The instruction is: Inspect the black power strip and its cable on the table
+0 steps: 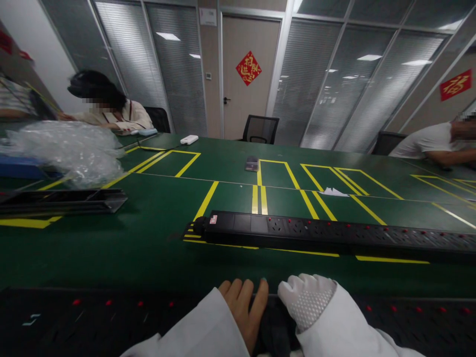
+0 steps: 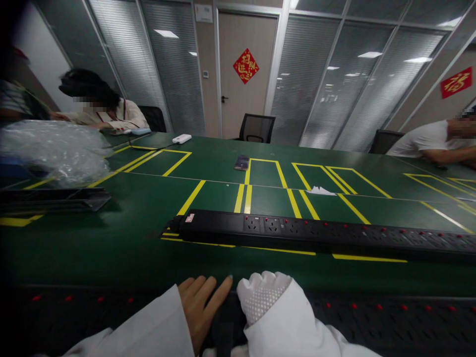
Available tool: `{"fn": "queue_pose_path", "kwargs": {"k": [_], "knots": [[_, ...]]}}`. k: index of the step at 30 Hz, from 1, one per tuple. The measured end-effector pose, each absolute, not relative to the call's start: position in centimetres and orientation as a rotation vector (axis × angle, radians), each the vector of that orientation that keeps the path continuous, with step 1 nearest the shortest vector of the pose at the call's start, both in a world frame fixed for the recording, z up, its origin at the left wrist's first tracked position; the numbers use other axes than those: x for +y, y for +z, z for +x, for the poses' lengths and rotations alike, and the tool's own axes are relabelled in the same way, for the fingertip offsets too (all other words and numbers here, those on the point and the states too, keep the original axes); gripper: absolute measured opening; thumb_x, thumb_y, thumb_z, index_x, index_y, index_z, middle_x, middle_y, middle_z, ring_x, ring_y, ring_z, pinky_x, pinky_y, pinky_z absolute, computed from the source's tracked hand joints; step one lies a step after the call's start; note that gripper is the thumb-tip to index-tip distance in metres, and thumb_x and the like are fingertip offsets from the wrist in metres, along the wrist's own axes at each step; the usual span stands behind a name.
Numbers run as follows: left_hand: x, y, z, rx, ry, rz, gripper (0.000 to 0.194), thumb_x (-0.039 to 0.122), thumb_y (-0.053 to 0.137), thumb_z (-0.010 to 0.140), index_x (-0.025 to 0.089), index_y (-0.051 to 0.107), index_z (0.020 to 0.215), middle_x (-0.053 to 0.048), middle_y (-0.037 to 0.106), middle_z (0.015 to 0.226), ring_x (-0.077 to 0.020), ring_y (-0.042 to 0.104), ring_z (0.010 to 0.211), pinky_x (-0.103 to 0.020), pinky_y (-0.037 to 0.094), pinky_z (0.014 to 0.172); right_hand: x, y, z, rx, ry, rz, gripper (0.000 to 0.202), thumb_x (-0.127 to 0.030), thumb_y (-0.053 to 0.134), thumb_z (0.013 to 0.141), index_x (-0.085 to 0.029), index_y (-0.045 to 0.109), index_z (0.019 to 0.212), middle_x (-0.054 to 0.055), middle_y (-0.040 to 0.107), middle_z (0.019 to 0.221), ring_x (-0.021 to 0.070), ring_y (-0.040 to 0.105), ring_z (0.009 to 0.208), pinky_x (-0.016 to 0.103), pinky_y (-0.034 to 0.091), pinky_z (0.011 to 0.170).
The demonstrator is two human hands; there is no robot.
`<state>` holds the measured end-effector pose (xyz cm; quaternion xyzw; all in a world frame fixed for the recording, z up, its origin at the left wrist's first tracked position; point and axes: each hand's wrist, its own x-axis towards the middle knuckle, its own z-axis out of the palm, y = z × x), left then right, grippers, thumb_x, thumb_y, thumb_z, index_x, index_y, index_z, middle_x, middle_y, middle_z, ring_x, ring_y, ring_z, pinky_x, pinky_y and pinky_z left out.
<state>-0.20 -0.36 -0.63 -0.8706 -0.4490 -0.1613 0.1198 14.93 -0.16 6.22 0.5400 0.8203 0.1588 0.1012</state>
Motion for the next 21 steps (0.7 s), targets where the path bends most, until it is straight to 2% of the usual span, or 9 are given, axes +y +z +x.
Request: {"fn": "queue_pose_path", "kwargs": {"k": [3, 9, 11, 12, 14, 16, 18, 21], "knots": [[-0.35, -0.74, -0.23, -1.307, -0.477, -2.546, 0.033, 0.007, 0.035, 0.091, 0.021, 0.051, 0.116, -0.003, 0.059, 0.083, -0.0186, 0.057, 0.07, -0.033, 0.04, 0.061, -0.24, 6.17, 14.98, 2.435, 0.498, 1.587, 0.005, -0.018, 0.067, 0.068, -0.022, 0.064, 0.068, -0.002, 0.064, 0.064, 0.0204, 0.063, 0.059, 0.031, 0.048, 0.049], [-0.32, -0.43, -0.23, -1.304, -0.481, -2.536, 0.032, 0.008, 0.035, 0.091, 0.021, 0.053, 0.115, -0.003, 0.058, 0.082, -0.018, 0.056, 0.07, -0.032, 0.04, 0.061, -0.05, 6.23, 14.76, 2.405, 0.521, 1.577, 0.009, -0.021, 0.061, 0.076, -0.023, 0.065, 0.068, -0.002, 0.064, 0.062, 0.0202, 0.063, 0.058, 0.031, 0.049, 0.048], [-0.34, -0.25, -0.26, -1.304, -0.457, -2.553, 0.032, 0.01, 0.036, 0.092, 0.021, 0.053, 0.116, -0.003, 0.058, 0.082, -0.0182, 0.056, 0.069, -0.032, 0.04, 0.06, 0.06, 6.43, 14.63, 2.386, 0.486, 1.578, 0.003, -0.019, 0.066, 0.07, -0.022, 0.066, 0.07, -0.001, 0.065, 0.065, 0.0208, 0.064, 0.06, 0.031, 0.049, 0.049], [-0.36, -0.19, -0.28, -1.304, -0.446, -2.561, 0.032, 0.01, 0.036, 0.091, 0.021, 0.052, 0.116, -0.003, 0.058, 0.082, -0.0185, 0.056, 0.069, -0.032, 0.04, 0.059, 0.08, 6.51, 14.59, 2.378, 0.476, 1.582, 0.007, -0.018, 0.069, 0.066, -0.022, 0.066, 0.071, -0.001, 0.066, 0.065, 0.0212, 0.064, 0.061, 0.031, 0.049, 0.05], [-0.38, -0.18, -0.29, -1.303, -0.442, -2.569, 0.032, 0.01, 0.036, 0.091, 0.02, 0.053, 0.117, -0.003, 0.058, 0.082, -0.0186, 0.056, 0.068, -0.033, 0.041, 0.059, 0.06, 6.56, 14.61, 2.376, 0.479, 1.586, 0.008, -0.018, 0.07, 0.064, -0.022, 0.066, 0.071, -0.001, 0.066, 0.065, 0.0212, 0.064, 0.06, 0.029, 0.046, 0.049], [-0.38, -0.3, -0.28, -1.301, -0.469, -2.56, 0.034, 0.007, 0.035, 0.09, 0.021, 0.053, 0.115, -0.002, 0.059, 0.081, -0.0181, 0.056, 0.068, -0.033, 0.041, 0.059, -0.04, 6.4, 14.79, 2.409, 0.503, 1.591, 0.005, -0.017, 0.066, 0.068, -0.021, 0.065, 0.067, -0.001, 0.064, 0.062, 0.0201, 0.063, 0.058, 0.027, 0.041, 0.047], [-0.36, -0.48, -0.26, -1.298, -0.499, -2.549, 0.035, 0.006, 0.033, 0.09, 0.021, 0.054, 0.114, -0.002, 0.059, 0.081, -0.0178, 0.056, 0.068, -0.033, 0.041, 0.06, -0.14, 6.13, 15.09, 2.465, 0.559, 1.597, 0.015, -0.011, 0.058, 0.073, -0.021, 0.063, 0.063, -0.001, 0.062, 0.059, 0.0182, 0.062, 0.055, 0.026, 0.034, 0.046], [-0.31, -0.64, -0.27, -1.295, -0.507, -2.541, 0.035, 0.006, 0.033, 0.09, 0.021, 0.053, 0.114, -0.002, 0.059, 0.081, -0.0178, 0.056, 0.067, -0.033, 0.041, 0.059, -0.2, 5.81, 15.53, 2.52, 0.585, 1.595, 0.018, -0.005, 0.054, 0.073, -0.02, 0.06, 0.063, -0.001, 0.061, 0.058, 0.016, 0.061, 0.054, 0.024, 0.027, 0.047]]}}
